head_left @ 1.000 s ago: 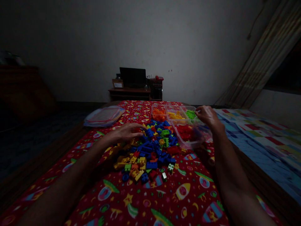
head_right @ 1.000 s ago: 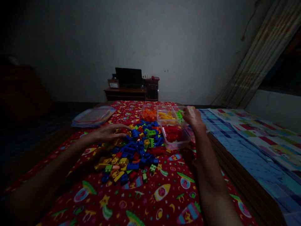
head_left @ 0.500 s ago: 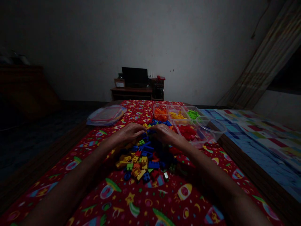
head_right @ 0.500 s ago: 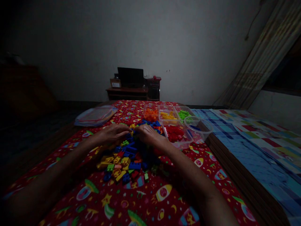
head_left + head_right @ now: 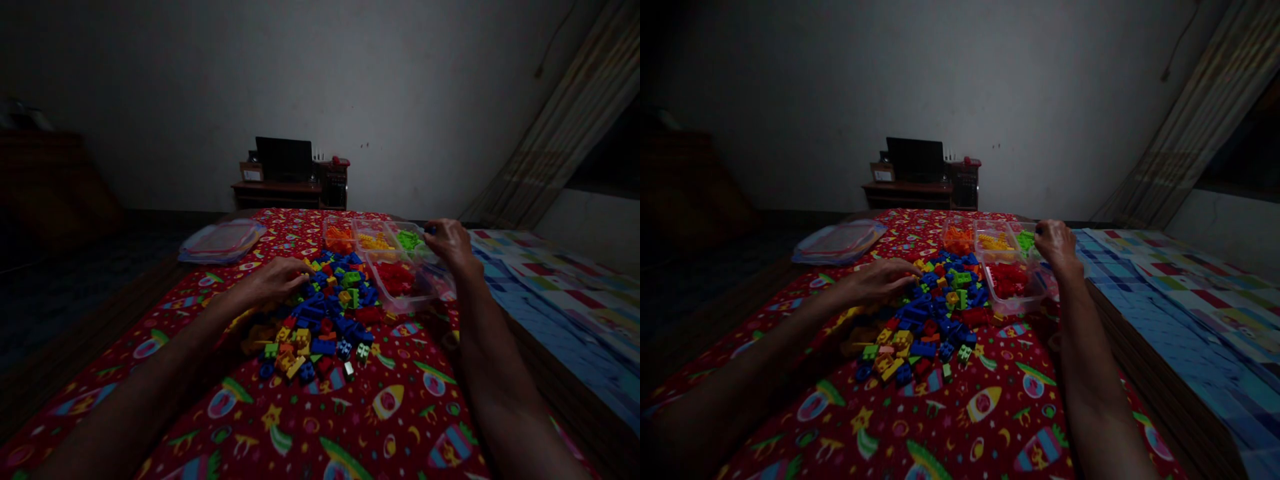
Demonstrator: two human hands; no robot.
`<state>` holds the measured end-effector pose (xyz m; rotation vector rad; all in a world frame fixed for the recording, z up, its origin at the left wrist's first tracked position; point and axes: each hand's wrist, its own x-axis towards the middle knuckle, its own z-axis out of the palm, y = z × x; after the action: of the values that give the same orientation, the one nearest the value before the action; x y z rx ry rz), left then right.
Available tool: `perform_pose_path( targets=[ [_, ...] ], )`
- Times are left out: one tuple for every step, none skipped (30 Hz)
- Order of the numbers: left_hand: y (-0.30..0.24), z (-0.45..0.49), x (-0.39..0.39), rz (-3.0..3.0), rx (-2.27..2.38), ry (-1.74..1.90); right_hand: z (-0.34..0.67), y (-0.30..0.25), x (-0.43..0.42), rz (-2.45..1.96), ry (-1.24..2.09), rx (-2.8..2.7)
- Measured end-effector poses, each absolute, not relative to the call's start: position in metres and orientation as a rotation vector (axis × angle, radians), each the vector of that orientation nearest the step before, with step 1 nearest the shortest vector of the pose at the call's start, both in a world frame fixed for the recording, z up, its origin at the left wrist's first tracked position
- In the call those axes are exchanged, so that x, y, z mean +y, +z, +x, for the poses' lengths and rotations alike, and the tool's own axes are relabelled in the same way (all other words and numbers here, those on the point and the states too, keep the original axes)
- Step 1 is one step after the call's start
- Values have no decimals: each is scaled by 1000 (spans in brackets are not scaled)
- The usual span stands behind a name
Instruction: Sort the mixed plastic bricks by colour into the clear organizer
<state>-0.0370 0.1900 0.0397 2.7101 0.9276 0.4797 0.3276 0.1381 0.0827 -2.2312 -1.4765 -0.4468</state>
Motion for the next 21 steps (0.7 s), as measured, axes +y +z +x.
perform_pose_path(
  targets=[
    [40, -36, 190, 2717, 900, 482, 333, 82, 136, -2275, -436, -1442],
    [41, -35, 189, 2726, 859, 483, 337, 81, 135, -2310, -420, -1420],
    [41, -35, 188, 2738, 805, 484, 338, 82, 134, -2333, -401, -1412],
    [41, -34, 187, 2756, 745, 483, 337, 82, 133, -2339, -385, -1421],
    [41, -34, 186, 2779, 683, 471, 334, 84, 132, -2328, -368, -1445],
    [41, -33, 184, 2809, 622, 445, 327, 86, 132, -2302, -349, -1482],
    [40, -33, 182, 2843, 570, 407, 318, 89, 131, -2257, -324, -1539],
    [39, -33, 180, 2878, 530, 366, 307, 91, 131, -2192, -287, -1610],
    [37, -32, 179, 2913, 504, 324, 294, 93, 131, -2120, -235, -1699],
    [36, -32, 177, 2948, 496, 289, 278, 94, 130, -2031, -164, -1802],
    [34, -31, 175, 2981, 507, 268, 263, 94, 129, -1930, -98, -1911],
    [33, -31, 173, 3013, 532, 258, 247, 93, 128, -1841, -28, -2045],
    [33, -30, 171, 3041, 561, 251, 231, 91, 127, -1766, 31, -2167],
    [33, -30, 170, 3062, 588, 242, 218, 88, 126, -1699, 81, -2286],
    [34, -29, 170, 3072, 607, 235, 206, 84, 125, -1651, 115, -2388],
    [36, -29, 169, 3072, 616, 234, 196, 80, 124, -1617, 143, -2473],
    [37, -29, 170, 3063, 614, 242, 189, 76, 123, -1586, 170, -2550],
    [39, -30, 171, 3047, 611, 262, 183, 73, 123, -1561, 191, -2617],
    [40, -30, 173, 3027, 610, 289, 179, 70, 123, -1537, 204, -2676],
    [41, -31, 176, 3004, 609, 318, 175, 67, 122, -1513, 200, -2726],
    [41, -32, 180, 2980, 607, 345, 172, 64, 122, -1493, 175, -2756]
  ],
)
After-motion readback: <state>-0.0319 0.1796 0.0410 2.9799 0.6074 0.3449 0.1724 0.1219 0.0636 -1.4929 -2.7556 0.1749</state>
